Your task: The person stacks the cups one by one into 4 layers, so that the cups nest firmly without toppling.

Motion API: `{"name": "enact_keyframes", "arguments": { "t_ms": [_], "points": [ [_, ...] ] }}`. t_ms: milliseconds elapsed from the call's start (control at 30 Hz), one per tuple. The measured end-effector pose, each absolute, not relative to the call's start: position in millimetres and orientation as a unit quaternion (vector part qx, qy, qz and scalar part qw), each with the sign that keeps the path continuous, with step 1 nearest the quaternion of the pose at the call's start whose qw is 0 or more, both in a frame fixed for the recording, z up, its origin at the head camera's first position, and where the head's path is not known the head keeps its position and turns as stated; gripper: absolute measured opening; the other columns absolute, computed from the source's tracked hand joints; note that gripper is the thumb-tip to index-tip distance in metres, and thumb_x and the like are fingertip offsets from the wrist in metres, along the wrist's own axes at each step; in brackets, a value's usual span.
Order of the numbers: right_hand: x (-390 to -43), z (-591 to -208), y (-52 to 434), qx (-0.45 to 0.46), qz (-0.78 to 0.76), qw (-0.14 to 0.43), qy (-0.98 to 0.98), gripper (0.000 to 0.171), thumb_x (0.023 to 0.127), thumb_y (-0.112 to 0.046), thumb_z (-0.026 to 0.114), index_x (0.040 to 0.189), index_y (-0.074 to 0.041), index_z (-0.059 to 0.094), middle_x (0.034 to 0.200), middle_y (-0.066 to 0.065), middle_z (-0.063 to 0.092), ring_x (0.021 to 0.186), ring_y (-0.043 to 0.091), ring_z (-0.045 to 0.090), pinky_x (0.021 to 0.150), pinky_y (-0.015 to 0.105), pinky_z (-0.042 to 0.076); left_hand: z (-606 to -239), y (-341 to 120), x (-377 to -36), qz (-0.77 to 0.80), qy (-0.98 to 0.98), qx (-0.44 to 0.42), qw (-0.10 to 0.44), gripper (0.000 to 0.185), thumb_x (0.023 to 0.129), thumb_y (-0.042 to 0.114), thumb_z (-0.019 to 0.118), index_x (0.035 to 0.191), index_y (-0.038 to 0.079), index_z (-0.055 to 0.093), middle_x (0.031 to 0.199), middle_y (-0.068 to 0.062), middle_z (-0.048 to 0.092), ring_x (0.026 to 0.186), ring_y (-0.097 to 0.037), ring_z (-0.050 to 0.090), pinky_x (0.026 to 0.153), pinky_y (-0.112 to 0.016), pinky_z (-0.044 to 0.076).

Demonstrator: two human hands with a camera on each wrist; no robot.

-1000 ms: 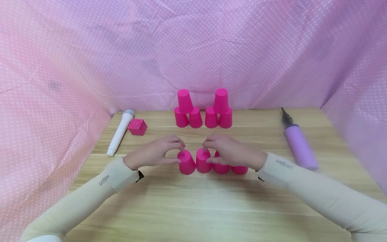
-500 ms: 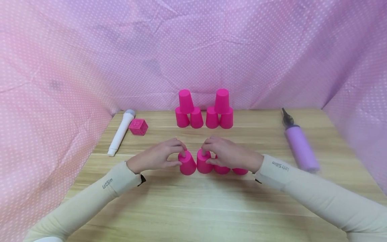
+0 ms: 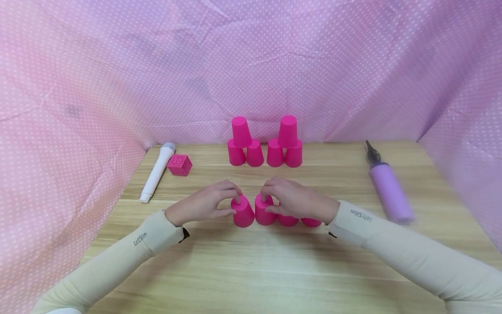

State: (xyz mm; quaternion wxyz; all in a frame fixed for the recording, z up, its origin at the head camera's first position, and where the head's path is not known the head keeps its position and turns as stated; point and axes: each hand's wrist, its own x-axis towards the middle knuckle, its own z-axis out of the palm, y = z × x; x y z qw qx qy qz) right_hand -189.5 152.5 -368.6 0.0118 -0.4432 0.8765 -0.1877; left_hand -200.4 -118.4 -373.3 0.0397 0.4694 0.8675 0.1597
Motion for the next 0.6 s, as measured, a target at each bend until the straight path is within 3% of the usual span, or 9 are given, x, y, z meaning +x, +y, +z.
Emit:
{"name": "enact_keyframes", "arguments": {
  "t_ms": [600],
  "points": [
    [-188.0,-368.3,152.5,-0.433,-0.185,0.021,0.882,0.034,0.075,-0.02,0.081,0.105,-0.014,0.067,0.1,-0.005,0.057,0.094,0.012,0.052,0.079,0.028,0.05,-373.3,-118.3,-197.4,0.169,0.876,0.448,0.055,0.035,0.079,0.025,0.078,0.11,0.019,0.063,0.112,0.006,0.054,0.103,-0.007,0.048,0.085,-0.021,0.046]
  ]
}}
